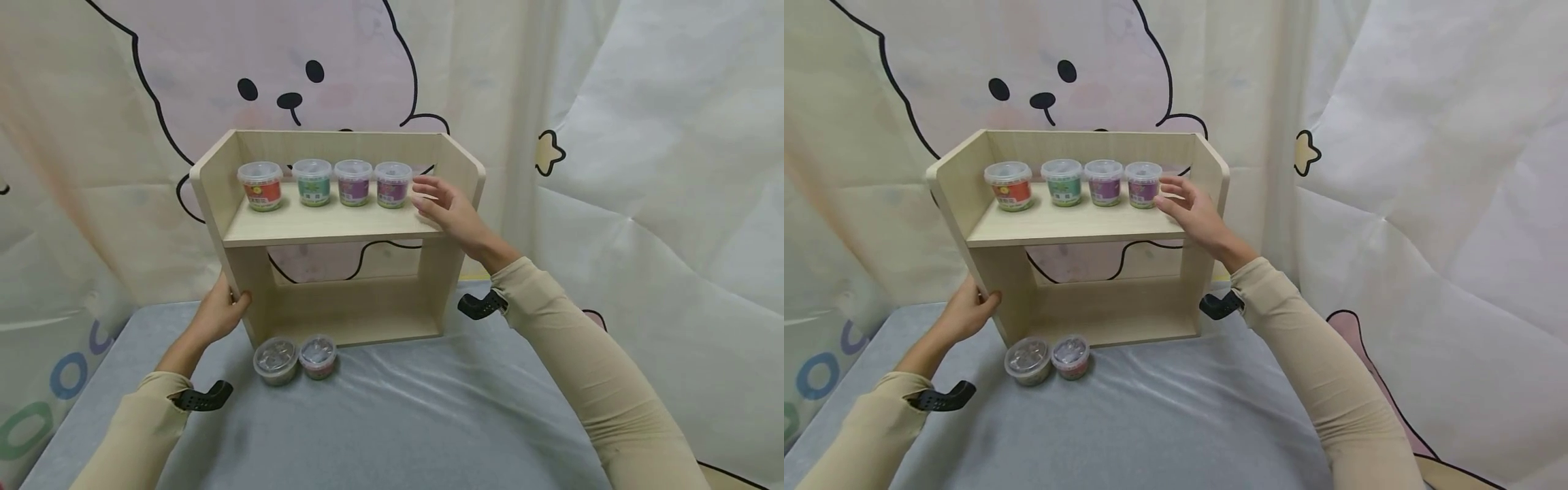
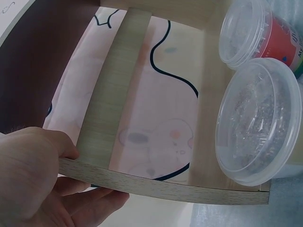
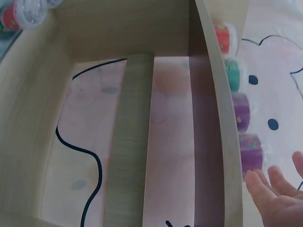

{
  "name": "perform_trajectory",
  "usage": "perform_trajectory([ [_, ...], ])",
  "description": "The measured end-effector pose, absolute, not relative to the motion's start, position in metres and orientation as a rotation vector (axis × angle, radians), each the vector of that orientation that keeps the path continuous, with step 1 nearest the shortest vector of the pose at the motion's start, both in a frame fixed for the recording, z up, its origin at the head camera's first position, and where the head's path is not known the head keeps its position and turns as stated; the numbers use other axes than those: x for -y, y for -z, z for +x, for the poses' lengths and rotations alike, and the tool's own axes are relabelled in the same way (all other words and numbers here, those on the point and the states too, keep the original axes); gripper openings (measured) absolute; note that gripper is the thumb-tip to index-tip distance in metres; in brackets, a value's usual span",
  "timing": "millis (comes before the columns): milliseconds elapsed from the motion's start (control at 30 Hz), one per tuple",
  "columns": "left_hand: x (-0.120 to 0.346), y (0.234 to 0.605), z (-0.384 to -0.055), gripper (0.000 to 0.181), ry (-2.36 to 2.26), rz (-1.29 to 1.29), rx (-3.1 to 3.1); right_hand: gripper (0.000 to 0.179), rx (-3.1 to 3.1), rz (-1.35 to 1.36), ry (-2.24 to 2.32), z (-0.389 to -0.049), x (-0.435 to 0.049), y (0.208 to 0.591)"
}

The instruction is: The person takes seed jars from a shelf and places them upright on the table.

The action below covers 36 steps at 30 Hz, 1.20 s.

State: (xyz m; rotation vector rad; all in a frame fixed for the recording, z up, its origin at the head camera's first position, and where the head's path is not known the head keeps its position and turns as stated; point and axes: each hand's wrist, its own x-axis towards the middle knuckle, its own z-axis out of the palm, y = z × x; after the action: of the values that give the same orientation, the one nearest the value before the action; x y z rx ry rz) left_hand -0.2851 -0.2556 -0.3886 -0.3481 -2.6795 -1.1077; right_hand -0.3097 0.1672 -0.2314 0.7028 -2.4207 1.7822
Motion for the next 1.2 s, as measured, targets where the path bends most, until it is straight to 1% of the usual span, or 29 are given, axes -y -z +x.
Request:
perform_trajectory([
  [300, 0.256, 0.386, -0.284, 0.063, 1.101, -0.341, 2.694, 0.057, 2.425, 0.555, -1.847, -0.336, -0.161, 0.226],
  [467, 0.257, 0.385, -0.284, 0.065, 1.112, -0.340, 2.698, 0.066, 2.343, 0.484, -2.040, -0.351, -0.157, 0.225],
  [600, 0.257, 0.386, -0.284, 0.062, 1.088, -0.331, 2.696, 0.073, 2.291, 0.440, -2.148, -0.361, -0.153, 0.226],
  [733, 0.256, 0.388, -0.284, 0.061, 1.087, -0.338, 2.692, 0.075, 2.276, 0.403, -2.203, -0.368, -0.150, 0.227],
  [867, 0.255, 0.389, -0.285, 0.061, 1.093, -0.354, 2.686, 0.078, 2.311, 0.383, -2.207, -0.373, -0.149, 0.226],
  [1067, 0.256, 0.387, -0.283, 0.062, 1.108, -0.362, 2.671, 0.084, 2.495, 0.362, -2.097, -0.378, -0.145, 0.221],
  [1200, 0.256, 0.387, -0.284, 0.064, 1.118, -0.366, 2.675, 0.083, 2.565, 0.341, -2.020, -0.379, -0.140, 0.218],
])
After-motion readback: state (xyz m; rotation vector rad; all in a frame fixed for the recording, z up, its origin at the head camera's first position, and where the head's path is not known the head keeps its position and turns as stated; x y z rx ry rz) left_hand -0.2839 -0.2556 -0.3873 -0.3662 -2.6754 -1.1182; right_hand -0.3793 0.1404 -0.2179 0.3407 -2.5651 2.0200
